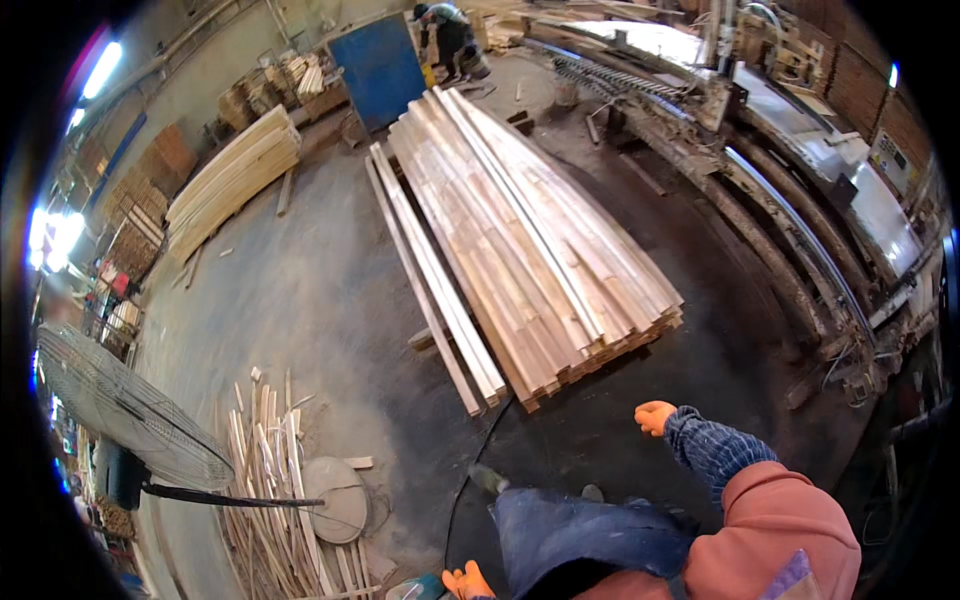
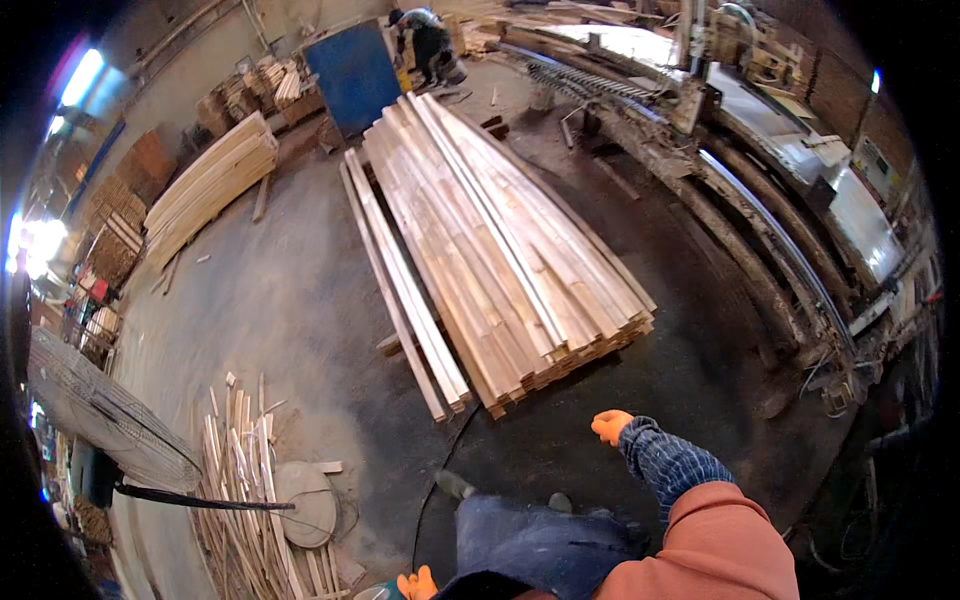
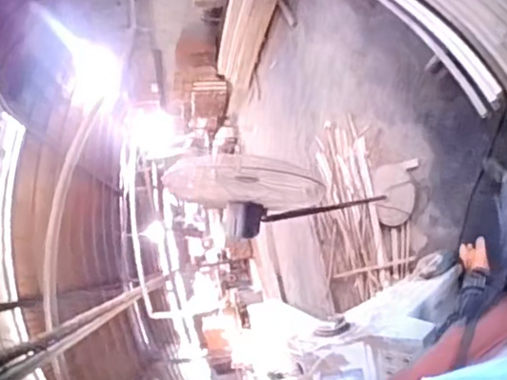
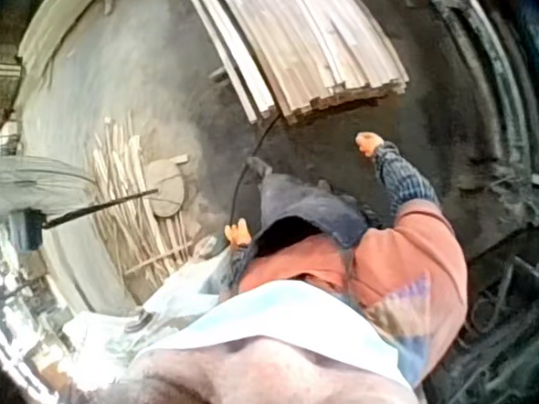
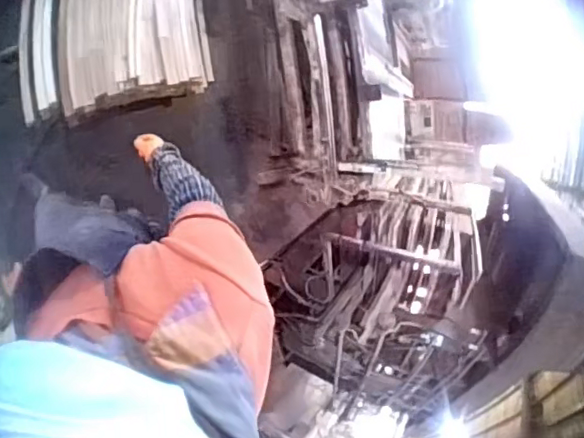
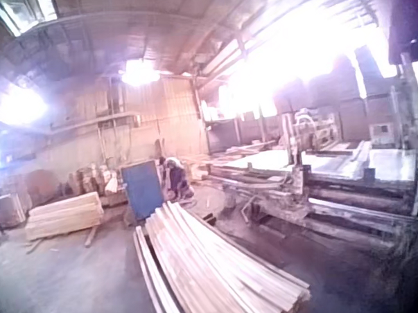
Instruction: The person picks up a long wooden board, feeds it through a roller machine, places it onto a stack, and applies a substance from a bucket onto the machine rollers.
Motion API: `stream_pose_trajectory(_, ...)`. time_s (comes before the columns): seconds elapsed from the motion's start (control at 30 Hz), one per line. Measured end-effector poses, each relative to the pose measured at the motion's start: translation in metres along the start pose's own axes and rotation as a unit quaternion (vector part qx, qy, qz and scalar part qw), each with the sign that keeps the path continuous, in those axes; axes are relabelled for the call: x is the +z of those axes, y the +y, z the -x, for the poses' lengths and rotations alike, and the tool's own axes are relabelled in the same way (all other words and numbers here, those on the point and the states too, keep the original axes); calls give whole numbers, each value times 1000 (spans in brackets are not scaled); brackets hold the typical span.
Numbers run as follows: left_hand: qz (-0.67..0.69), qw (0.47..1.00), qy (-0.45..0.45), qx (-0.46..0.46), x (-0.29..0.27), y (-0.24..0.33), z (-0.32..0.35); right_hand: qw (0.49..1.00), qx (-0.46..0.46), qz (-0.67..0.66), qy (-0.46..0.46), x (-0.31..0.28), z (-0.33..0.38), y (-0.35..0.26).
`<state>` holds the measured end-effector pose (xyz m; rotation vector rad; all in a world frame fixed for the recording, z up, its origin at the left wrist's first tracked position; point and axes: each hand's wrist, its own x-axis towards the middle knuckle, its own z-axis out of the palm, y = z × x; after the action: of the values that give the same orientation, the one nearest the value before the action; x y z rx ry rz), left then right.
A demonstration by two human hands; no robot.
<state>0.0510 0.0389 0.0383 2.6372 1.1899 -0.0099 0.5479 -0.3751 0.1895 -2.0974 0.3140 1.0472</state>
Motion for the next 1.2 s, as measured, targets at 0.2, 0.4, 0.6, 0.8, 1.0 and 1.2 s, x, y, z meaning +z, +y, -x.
stream_pose_trajectory(0.2, 510, 793, -15, -333, -140, 87, -191, 964, 34, -218, -149, 79, -69, -98)
stream_pose_trajectory(0.4, 518, 799, -138, -274, -196, 134, -361, 947, 110, -253, -165, 188, -73, -190)
stream_pose_trajectory(0.6, 539, 750, -267, -274, -109, 191, -434, 924, 139, -339, -114, 246, -150, -274)
stream_pose_trajectory(0.8, 558, 665, -393, -304, 25, 235, -479, 871, 244, -414, -99, 324, -257, -261)
stream_pose_trajectory(1.0, 570, 659, -399, -285, 155, 289, -558, 800, 279, -532, 0, 386, -362, -196)
stream_pose_trajectory(1.2, 471, 732, -439, -222, 220, 325, -589, 923, 90, -374, -15, 411, -378, -158)
